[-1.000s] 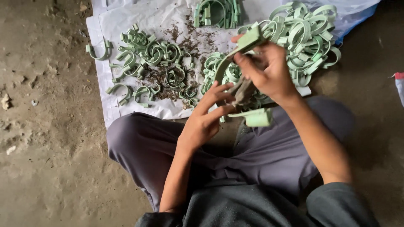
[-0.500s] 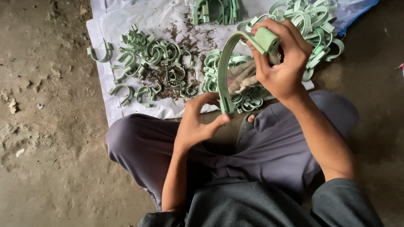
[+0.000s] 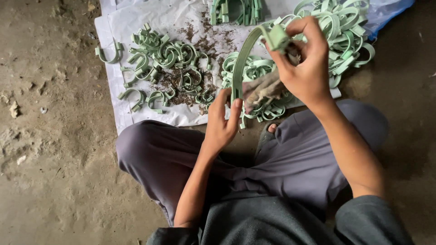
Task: Cleaning green plastic U-shaped parts by wiping them with a cloth and organizing them into piles on a sheet.
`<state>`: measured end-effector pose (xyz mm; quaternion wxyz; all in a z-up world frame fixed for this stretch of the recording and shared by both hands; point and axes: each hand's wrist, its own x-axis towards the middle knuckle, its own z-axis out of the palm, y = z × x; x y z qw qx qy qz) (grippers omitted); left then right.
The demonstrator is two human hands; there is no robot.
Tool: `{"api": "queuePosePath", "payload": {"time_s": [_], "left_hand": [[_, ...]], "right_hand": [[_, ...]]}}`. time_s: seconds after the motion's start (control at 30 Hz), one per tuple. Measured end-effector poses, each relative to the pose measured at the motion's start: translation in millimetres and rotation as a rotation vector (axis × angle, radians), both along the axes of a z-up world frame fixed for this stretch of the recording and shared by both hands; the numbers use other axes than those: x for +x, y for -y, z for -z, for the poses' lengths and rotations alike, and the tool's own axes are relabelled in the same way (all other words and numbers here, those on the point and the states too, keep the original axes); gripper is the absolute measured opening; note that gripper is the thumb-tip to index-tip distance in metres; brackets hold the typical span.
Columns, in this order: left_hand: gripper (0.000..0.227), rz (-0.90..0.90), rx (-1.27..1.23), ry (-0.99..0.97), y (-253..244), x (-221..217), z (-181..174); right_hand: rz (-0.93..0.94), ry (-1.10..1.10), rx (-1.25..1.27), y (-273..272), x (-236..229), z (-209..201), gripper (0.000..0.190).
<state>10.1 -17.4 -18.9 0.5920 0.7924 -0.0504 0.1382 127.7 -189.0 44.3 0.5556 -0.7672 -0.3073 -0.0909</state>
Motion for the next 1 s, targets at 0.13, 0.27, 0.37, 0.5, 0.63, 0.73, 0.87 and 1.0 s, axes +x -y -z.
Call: {"api": "queuePosePath", "payload": {"time_s": [0.13,0.27,0.37,0.5,0.63,0.73,0.87,1.0], "left_hand": [[0.033,-0.034,-0.049,-0.020,2.9,5.9,6.0],[0.035,-0.061,-0.137,0.007,3.8,9.2,15.9],[0.035,-0.050,-0.176,0.059,-0.8,9.1,25.4],[0.035,-0.077,-0.160,0.093,-3.8,9.2,20.0],[0.034,-0.128,-0.197,0.102,-7.8,9.7,22.8],[0.034,-0.100,-0.204,0.128,-10.0,9.6,23.2],[0.032,-0.101,-0.173,0.126,-8.2,11.8,20.3],[0.031,-0.098,-0.177,0.135,-13.3,9.4,8.1]], "right_hand": [[0.013,-0.212,0.090,-8.5,-4.8,16.9,0.023],[-0.104,-0.466,0.237,-25.0,-14.1,33.6,0.014],[-0.115,-0.420,0.199,-35.3,-14.7,46.8,0.014],[-0.144,-0.245,0.070,-36.5,-7.6,71.9,0.011],[-0.264,-0.151,-0.012,-39.7,-17.1,42.7,0.013],[-0.300,-0.021,-0.147,-34.9,-19.5,33.8,0.024],[-0.296,0.093,-0.130,-37.1,-21.5,24.0,0.022],[-0.370,0.055,-0.056,-35.4,-26.7,24.6,0.018]]}}
